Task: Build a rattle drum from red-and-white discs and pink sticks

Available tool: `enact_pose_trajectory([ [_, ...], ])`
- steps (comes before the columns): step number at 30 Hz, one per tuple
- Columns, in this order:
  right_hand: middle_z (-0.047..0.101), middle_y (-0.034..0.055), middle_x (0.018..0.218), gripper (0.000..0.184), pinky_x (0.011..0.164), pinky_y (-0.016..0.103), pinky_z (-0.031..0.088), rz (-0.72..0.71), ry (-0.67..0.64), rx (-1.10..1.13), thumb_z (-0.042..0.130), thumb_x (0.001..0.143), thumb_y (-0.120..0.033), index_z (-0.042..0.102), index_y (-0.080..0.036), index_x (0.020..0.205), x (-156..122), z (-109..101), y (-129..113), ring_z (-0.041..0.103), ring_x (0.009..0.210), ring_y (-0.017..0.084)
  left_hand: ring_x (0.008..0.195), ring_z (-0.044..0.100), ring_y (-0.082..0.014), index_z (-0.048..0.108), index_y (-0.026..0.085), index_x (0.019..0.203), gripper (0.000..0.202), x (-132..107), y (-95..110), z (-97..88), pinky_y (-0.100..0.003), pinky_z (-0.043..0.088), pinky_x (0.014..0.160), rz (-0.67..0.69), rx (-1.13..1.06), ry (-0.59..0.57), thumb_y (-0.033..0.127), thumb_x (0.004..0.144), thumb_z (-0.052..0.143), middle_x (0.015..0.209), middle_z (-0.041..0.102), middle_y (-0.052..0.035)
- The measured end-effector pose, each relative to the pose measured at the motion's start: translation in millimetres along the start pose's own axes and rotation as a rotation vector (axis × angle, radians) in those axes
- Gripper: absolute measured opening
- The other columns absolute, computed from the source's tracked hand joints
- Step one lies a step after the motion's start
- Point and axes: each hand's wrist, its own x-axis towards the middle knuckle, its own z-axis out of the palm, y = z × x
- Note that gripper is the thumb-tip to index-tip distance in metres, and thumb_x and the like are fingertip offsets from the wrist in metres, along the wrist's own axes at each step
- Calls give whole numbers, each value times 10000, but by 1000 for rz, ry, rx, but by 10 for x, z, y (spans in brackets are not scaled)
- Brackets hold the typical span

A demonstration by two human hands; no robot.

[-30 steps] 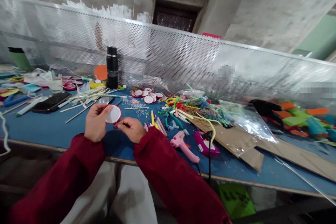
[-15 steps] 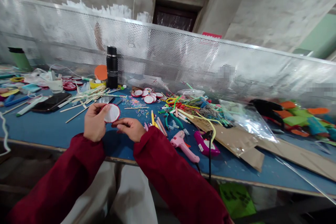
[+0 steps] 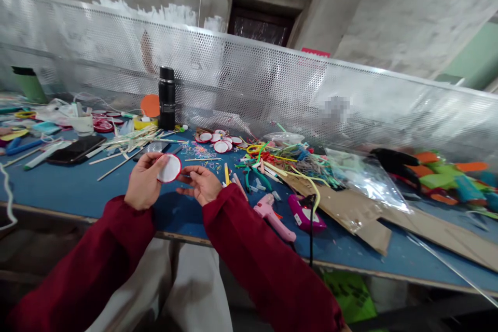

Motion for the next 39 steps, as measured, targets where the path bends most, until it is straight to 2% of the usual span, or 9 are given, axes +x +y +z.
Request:
enact_pose_trajectory([
  [3, 654, 4, 732, 309, 438, 241, 527, -32, 61, -176, 642, 855, -490, 604, -189, 915, -9, 32, 37, 634, 581, 137, 619, 536, -94, 626, 173, 856, 339, -15, -6, -8, -205, 411, 553, 75, 156, -33, 379, 662, 813, 740, 621, 20],
  [5, 616, -27, 644, 383, 367, 202, 453, -112, 71, -328, 657, 804, -564, 601, -196, 893, -17, 41, 52, 582, 491, 115, 628, 534, -103, 642, 172, 863, 318, -31, -3, -6, -215, 414, 567, 88, 264, -103, 393, 691, 791, 740, 628, 12],
  [8, 592, -62, 572, 365, 358, 187, 449, -217, 98, -472, 753, 698, -494, 590, -196, 830, -19, 30, 45, 555, 439, 96, 688, 562, -121, 660, 174, 949, 357, -54, 10, 3, -233, 444, 613, 56, 281, -185, 449, 738, 745, 829, 658, -15],
  [11, 580, -78, 524, 330, 362, 198, 474, -266, 256, -414, 753, 670, -429, 555, -195, 792, -5, 4, 2, 549, 408, 94, 769, 595, -134, 655, 194, 1050, 421, -62, 15, -2, -248, 478, 673, 37, 239, -182, 484, 752, 726, 944, 671, -33],
  [13, 576, -82, 512, 305, 357, 193, 469, -304, 338, -369, 738, 674, -396, 547, -194, 801, 4, -13, -35, 542, 394, 89, 785, 609, -143, 664, 198, 1055, 424, -63, 10, -14, -258, 490, 697, 70, 294, -200, 461, 734, 751, 934, 679, -33],
  [17, 575, -83, 503, 260, 356, 181, 465, -377, 407, -366, 719, 687, -361, 556, -192, 798, 8, -39, -83, 524, 374, 76, 859, 662, -192, 672, 189, 1085, 433, -75, 2, -30, -313, 520, 777, 160, 424, -352, 369, 708, 783, 935, 716, -59],
  [20, 565, -85, 485, 231, 351, 181, 461, -404, 417, -380, 703, 700, -350, 554, -194, 781, 10, -51, -89, 517, 366, 78, 860, 687, -217, 661, 193, 1154, 462, -101, 14, -21, -339, 534, 770, 182, 484, -389, 346, 729, 763, 925, 735, -74],
  [30, 565, -81, 486, 198, 355, 194, 469, -409, 404, -413, 692, 717, -328, 541, -206, 758, 2, -60, -90, 526, 369, 90, 783, 691, -218, 699, 250, 1172, 434, -126, 1, -11, -339, 529, 760, 333, 689, -344, 379, 759, 741, 849, 752, -39],
  [39, 569, -84, 491, 215, 362, 189, 482, -390, 377, -399, 696, 713, -337, 543, -200, 776, 13, -74, -59, 530, 362, 82, 755, 675, -207, 718, 263, 1131, 401, -126, -19, -21, -313, 514, 719, 350, 695, -344, 394, 753, 744, 850, 745, -32],
])
